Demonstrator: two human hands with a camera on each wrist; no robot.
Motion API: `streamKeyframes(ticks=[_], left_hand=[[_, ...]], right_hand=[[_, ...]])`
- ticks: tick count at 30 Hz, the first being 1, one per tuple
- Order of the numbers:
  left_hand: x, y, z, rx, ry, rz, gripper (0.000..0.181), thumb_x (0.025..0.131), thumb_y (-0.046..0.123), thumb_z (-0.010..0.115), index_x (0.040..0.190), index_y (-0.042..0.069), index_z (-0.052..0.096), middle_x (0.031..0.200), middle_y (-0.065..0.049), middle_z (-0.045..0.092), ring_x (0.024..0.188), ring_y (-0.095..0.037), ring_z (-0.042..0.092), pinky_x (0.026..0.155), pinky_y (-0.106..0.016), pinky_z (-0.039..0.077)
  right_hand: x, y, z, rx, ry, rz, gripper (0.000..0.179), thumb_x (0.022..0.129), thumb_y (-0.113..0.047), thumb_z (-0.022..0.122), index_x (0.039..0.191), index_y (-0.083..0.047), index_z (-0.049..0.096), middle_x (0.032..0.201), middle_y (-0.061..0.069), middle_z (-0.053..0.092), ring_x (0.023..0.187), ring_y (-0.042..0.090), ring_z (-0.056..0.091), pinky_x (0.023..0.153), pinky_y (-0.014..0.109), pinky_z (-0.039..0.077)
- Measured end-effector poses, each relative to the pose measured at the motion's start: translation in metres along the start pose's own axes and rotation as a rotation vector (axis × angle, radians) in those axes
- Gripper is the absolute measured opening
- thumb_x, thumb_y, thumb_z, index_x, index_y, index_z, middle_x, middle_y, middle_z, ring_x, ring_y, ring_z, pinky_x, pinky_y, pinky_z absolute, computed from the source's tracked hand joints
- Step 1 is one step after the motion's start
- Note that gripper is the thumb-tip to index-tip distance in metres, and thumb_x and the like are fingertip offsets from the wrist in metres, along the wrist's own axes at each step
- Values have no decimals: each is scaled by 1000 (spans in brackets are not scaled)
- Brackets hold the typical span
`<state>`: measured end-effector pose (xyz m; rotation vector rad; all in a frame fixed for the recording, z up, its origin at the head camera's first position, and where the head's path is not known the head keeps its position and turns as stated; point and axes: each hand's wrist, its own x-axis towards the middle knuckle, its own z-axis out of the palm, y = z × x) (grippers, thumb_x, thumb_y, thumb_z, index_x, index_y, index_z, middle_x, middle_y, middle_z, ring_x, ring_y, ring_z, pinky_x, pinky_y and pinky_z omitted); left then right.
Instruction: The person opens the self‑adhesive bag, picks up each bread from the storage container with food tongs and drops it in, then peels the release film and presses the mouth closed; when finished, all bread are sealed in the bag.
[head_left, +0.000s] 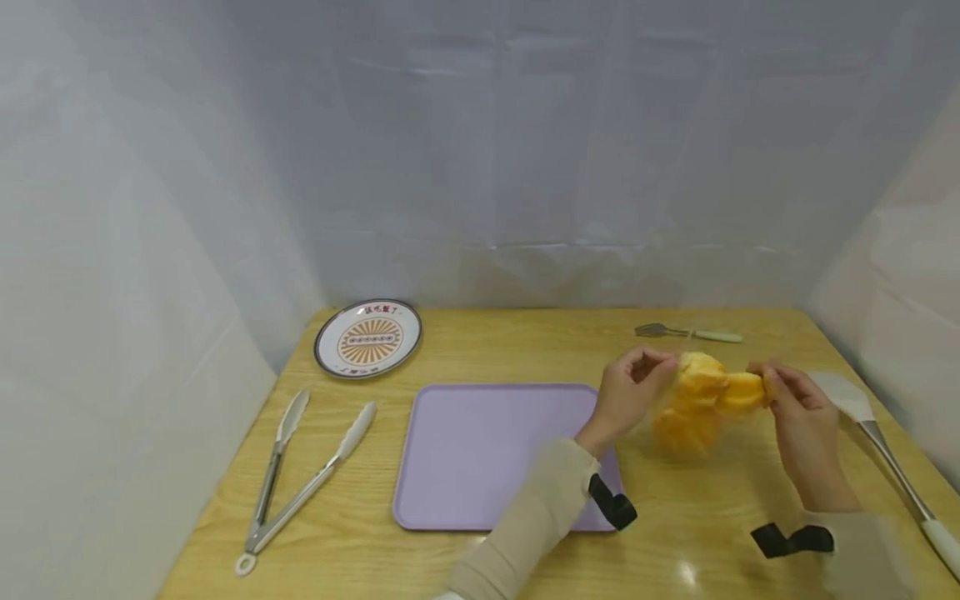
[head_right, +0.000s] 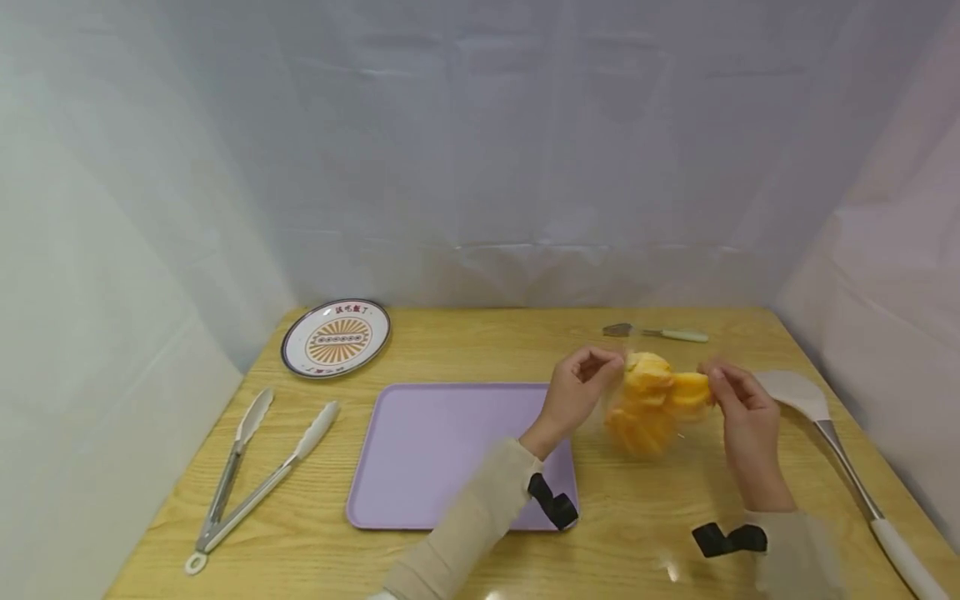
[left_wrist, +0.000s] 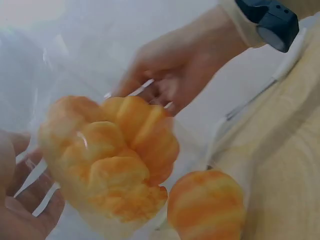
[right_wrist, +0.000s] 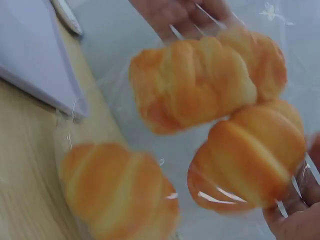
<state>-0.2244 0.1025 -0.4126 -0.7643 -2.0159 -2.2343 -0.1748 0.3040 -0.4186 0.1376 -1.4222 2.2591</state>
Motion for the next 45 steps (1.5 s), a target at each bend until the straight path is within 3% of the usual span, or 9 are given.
streamKeyframes(ticks=[4, 9, 13, 20, 25, 29, 34, 40, 45], left_hand=[[-1, -10, 5, 26, 60, -42, 22, 98, 17, 58, 108, -2, 64, 118, -17, 68, 103, -14, 68, 87, -15, 51], [9, -2, -6, -33, 180, 36, 22, 98, 12, 57, 108, -7, 62, 114, -24, 67, 105, -27, 67, 92, -19, 51], [14, 5, -12, -75, 158, 84, 21, 96, 6, 59, 107, -11, 63, 114, -29, 66, 105, -32, 67, 91, -21, 53], [2, -14, -7, 32, 39, -70, 24, 95, 17, 64, 110, -1, 69, 114, -17, 70, 104, -23, 68, 89, -16, 51], [-6, -28, -7, 38, 10, -109, 31, 96, 19, 62, 123, 5, 64, 120, -16, 68, 109, -17, 67, 93, -17, 50], [-11, -40, -10, 75, 58, -138, 25, 95, 20, 63, 112, 3, 69, 115, -14, 70, 104, -17, 67, 90, -18, 51], [-9, -45, -7, 45, 120, -111, 22, 96, 17, 61, 104, -2, 69, 106, -18, 72, 97, -29, 69, 84, -22, 56], [4, -33, -5, -56, 205, -51, 24, 97, 17, 58, 103, -5, 66, 109, -21, 72, 102, -30, 70, 84, -22, 56], [3, -33, -6, 1, 155, -50, 24, 95, 16, 62, 105, -4, 69, 109, -19, 72, 99, -22, 71, 84, -18, 54]], right_hand=[[0, 7, 9, -23, 118, 29, 13, 94, -4, 59, 95, -4, 71, 90, -3, 75, 76, 7, 62, 64, 15, 47], [8, -2, 10, 214, 220, -89, 10, 92, 2, 59, 95, 8, 67, 88, 11, 73, 85, 18, 69, 75, 22, 56], [11, -7, 8, 326, 225, -160, 11, 89, 7, 59, 94, 14, 65, 86, 17, 72, 82, 24, 69, 75, 27, 58], [-1, 13, -11, 31, 179, 13, 15, 94, 2, 57, 94, -3, 71, 87, 0, 75, 84, 8, 69, 78, 14, 54], [-6, 21, -13, 212, 186, -19, 15, 94, 7, 54, 94, 3, 68, 86, 9, 74, 82, 15, 69, 75, 20, 56], [-7, 25, -18, 261, 132, -57, 19, 94, 11, 49, 100, 5, 66, 91, 11, 73, 87, 17, 69, 78, 21, 56], [-4, 27, -16, 185, 232, -38, 15, 93, 7, 54, 89, 4, 68, 85, 8, 73, 83, 15, 68, 77, 19, 55], [11, 18, -8, 302, 297, -161, 10, 91, 3, 57, 90, 9, 65, 82, 13, 67, 75, 20, 64, 71, 24, 57], [13, 12, -7, 180, 327, -103, 6, 89, 0, 63, 88, 4, 67, 82, 7, 66, 74, 15, 62, 67, 20, 55]])
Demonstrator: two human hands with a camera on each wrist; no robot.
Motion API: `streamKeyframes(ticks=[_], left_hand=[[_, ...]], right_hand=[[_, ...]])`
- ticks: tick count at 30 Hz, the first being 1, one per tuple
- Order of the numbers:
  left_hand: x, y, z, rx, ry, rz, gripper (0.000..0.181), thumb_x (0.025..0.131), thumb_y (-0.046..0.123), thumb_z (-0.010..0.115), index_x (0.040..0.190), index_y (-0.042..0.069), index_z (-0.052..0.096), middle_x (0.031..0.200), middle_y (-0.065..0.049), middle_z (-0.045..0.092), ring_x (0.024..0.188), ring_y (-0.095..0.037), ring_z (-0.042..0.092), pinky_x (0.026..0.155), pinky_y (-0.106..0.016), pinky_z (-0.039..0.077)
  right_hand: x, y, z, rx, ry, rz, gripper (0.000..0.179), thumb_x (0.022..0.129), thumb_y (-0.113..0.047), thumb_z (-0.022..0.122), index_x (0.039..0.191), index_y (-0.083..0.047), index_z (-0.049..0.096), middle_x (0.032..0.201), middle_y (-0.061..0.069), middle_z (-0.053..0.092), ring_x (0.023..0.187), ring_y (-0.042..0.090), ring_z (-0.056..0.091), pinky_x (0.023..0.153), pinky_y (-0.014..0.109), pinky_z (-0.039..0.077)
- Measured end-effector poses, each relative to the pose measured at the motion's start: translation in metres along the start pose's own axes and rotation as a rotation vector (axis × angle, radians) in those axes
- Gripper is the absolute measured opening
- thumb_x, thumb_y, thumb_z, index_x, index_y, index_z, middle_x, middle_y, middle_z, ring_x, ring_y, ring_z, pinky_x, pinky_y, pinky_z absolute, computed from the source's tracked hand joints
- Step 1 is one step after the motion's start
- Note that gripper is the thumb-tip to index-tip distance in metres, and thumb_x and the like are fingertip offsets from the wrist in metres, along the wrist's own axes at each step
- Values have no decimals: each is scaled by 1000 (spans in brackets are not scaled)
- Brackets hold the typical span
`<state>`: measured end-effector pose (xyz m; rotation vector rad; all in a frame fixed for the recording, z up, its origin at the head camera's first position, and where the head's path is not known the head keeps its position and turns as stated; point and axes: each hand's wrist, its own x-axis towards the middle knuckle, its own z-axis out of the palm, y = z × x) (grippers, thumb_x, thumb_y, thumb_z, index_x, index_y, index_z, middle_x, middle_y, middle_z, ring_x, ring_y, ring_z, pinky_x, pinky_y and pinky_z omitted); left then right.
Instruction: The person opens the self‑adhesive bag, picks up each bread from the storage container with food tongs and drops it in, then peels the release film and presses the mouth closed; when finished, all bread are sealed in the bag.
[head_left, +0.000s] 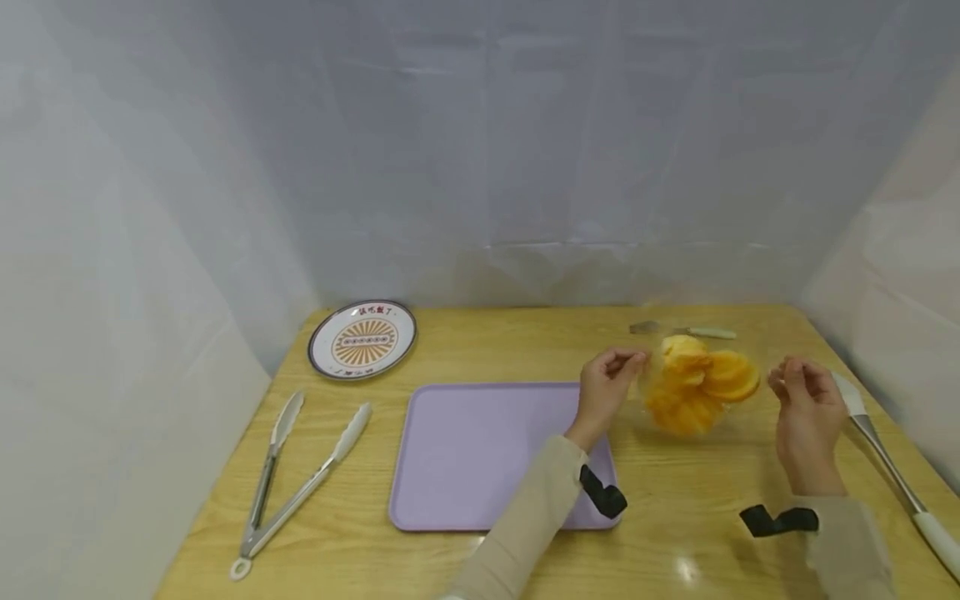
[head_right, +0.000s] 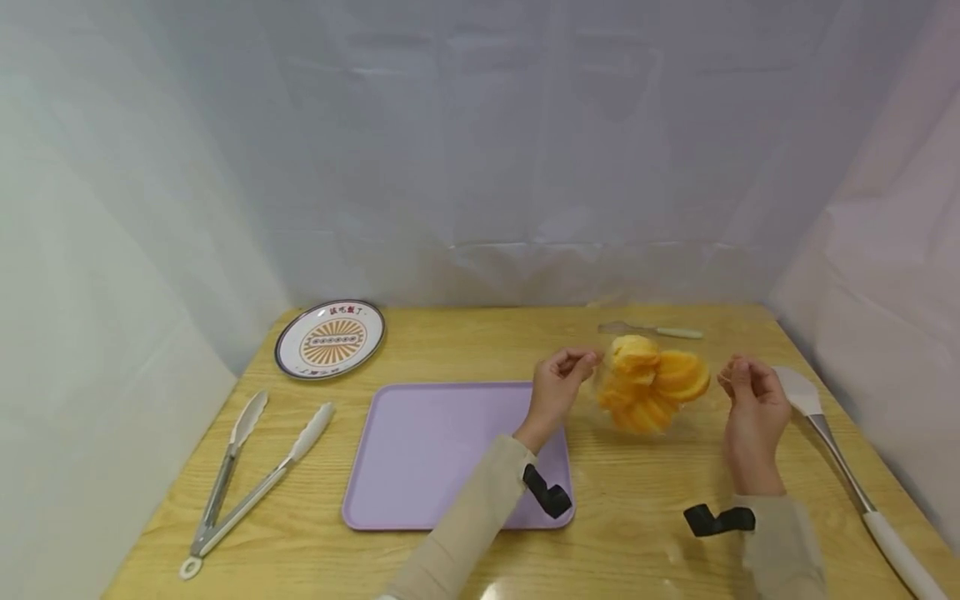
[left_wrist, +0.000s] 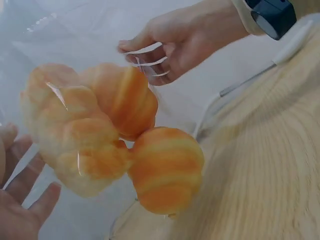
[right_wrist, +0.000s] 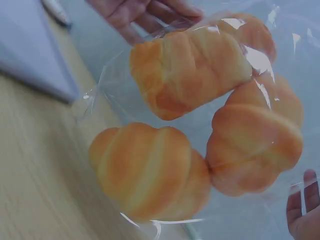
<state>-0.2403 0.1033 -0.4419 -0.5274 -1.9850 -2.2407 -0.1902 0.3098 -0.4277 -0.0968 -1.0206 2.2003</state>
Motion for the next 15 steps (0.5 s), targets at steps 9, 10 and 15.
streamKeyframes(ticks=[9, 10, 15], left_hand=[[-7, 1, 1, 68, -87, -55, 26, 97, 20, 61, 118, 6, 66, 115, -14, 70, 105, -14, 67, 89, -18, 51], [-6, 4, 1, 60, -90, -47, 26, 97, 20, 60, 119, 7, 66, 115, -14, 70, 103, -12, 67, 88, -18, 52], [3, 23, 5, -16, -45, 6, 25, 98, 20, 59, 114, 6, 70, 110, -18, 71, 91, -14, 67, 78, -20, 54]], right_hand=[[-7, 5, -6, -255, -149, -32, 15, 97, -4, 55, 96, -9, 69, 85, -4, 65, 79, 7, 56, 75, 15, 47], [-6, 6, -4, -232, -159, -75, 13, 96, -3, 57, 93, -7, 70, 82, -2, 66, 78, 8, 57, 75, 16, 48], [-2, 4, 9, -64, -161, -154, 9, 90, -4, 64, 83, 0, 69, 77, 4, 67, 71, 11, 62, 74, 17, 53]])
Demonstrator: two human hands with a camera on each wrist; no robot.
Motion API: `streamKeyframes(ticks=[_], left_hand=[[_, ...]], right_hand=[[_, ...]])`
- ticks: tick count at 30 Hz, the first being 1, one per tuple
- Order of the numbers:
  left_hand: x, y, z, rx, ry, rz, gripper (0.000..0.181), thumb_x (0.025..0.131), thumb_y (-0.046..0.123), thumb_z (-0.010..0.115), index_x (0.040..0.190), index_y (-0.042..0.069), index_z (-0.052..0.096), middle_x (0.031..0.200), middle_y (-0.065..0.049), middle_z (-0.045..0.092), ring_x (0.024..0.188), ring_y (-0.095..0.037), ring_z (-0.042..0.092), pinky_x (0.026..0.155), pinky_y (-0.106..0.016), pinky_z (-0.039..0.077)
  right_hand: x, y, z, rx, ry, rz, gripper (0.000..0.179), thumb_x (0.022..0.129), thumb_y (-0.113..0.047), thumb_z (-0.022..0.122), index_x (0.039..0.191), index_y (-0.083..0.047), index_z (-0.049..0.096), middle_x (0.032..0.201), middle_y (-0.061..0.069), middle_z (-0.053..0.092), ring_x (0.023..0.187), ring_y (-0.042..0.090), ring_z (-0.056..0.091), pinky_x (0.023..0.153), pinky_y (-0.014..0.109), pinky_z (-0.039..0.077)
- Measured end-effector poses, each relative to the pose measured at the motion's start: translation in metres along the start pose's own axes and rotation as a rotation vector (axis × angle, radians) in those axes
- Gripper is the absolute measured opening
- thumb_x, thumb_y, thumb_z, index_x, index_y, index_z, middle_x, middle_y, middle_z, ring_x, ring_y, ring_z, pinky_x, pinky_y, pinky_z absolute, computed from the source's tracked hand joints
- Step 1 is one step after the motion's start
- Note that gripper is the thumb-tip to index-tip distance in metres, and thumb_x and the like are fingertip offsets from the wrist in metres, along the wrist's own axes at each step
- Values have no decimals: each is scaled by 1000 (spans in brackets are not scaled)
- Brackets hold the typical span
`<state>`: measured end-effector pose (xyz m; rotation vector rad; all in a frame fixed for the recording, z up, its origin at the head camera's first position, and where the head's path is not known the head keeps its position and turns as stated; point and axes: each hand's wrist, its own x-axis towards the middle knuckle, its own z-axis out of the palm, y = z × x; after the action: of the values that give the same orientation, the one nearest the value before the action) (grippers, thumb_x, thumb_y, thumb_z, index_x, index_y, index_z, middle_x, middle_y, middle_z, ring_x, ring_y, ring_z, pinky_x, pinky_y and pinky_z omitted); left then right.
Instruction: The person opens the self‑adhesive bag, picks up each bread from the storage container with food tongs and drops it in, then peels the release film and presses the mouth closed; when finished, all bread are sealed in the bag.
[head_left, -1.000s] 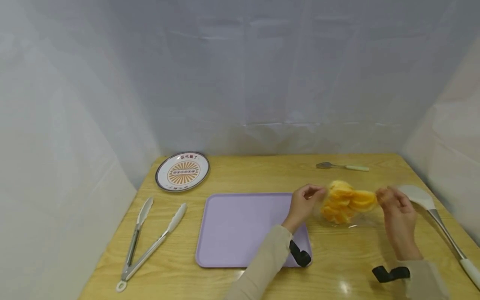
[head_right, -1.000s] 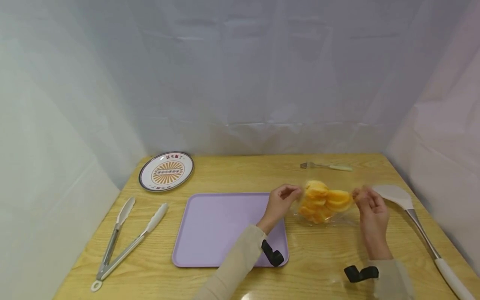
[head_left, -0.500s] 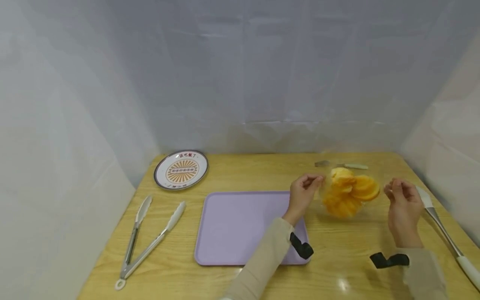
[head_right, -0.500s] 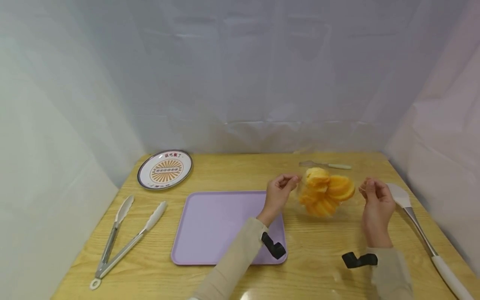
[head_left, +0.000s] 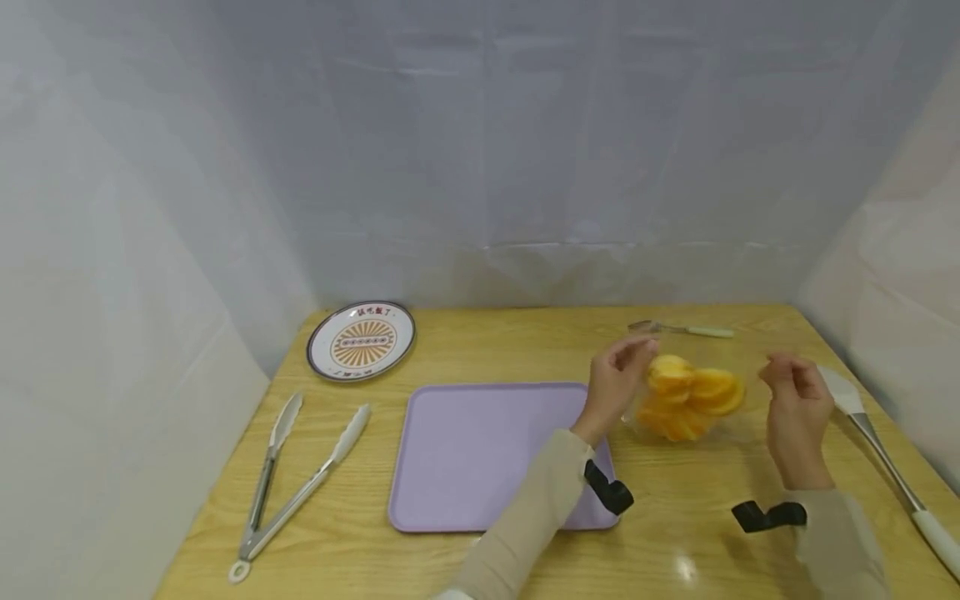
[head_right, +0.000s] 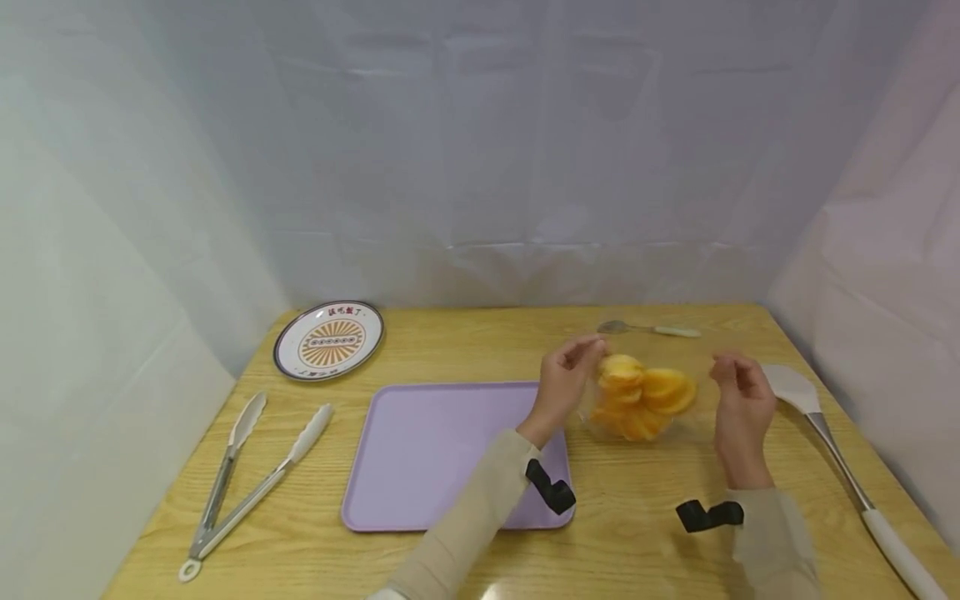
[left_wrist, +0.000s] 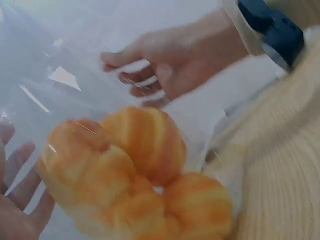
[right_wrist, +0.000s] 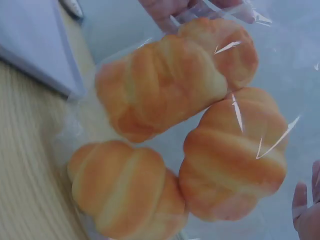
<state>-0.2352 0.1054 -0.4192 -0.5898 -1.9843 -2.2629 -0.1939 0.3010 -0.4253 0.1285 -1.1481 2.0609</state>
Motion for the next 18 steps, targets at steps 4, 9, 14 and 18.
streamKeyframes(ticks=[4, 9, 14, 18], left_hand=[[8, 6, 3, -97, 67, -2, 30, 100, 18, 54, 106, -6, 70, 104, -27, 70, 86, -21, 68, 79, -24, 56], [10, 5, 8, -294, 141, -121, 32, 99, 15, 57, 106, -14, 67, 105, -32, 68, 84, -12, 71, 88, -34, 57], [8, 4, 11, -382, 181, -130, 32, 98, 13, 55, 110, -15, 65, 107, -37, 63, 100, -38, 69, 90, -38, 56], [9, 6, 10, -380, 164, -160, 35, 100, 16, 52, 111, -15, 65, 108, -36, 64, 102, -40, 68, 90, -37, 56]], right_hand=[[3, -5, 7, 263, 77, 36, 13, 90, 0, 61, 80, 9, 64, 75, 12, 65, 63, 18, 63, 67, 23, 56], [5, -10, 13, 278, 268, 96, 20, 91, 5, 61, 71, 9, 61, 66, 11, 61, 54, 18, 59, 56, 22, 54], [6, -15, 15, 134, 378, 192, 27, 92, 1, 61, 66, 2, 57, 60, 6, 56, 52, 14, 54, 53, 20, 52], [7, -16, 16, 24, 398, 204, 32, 95, -1, 57, 62, -2, 53, 58, 3, 52, 52, 12, 51, 53, 18, 52]])
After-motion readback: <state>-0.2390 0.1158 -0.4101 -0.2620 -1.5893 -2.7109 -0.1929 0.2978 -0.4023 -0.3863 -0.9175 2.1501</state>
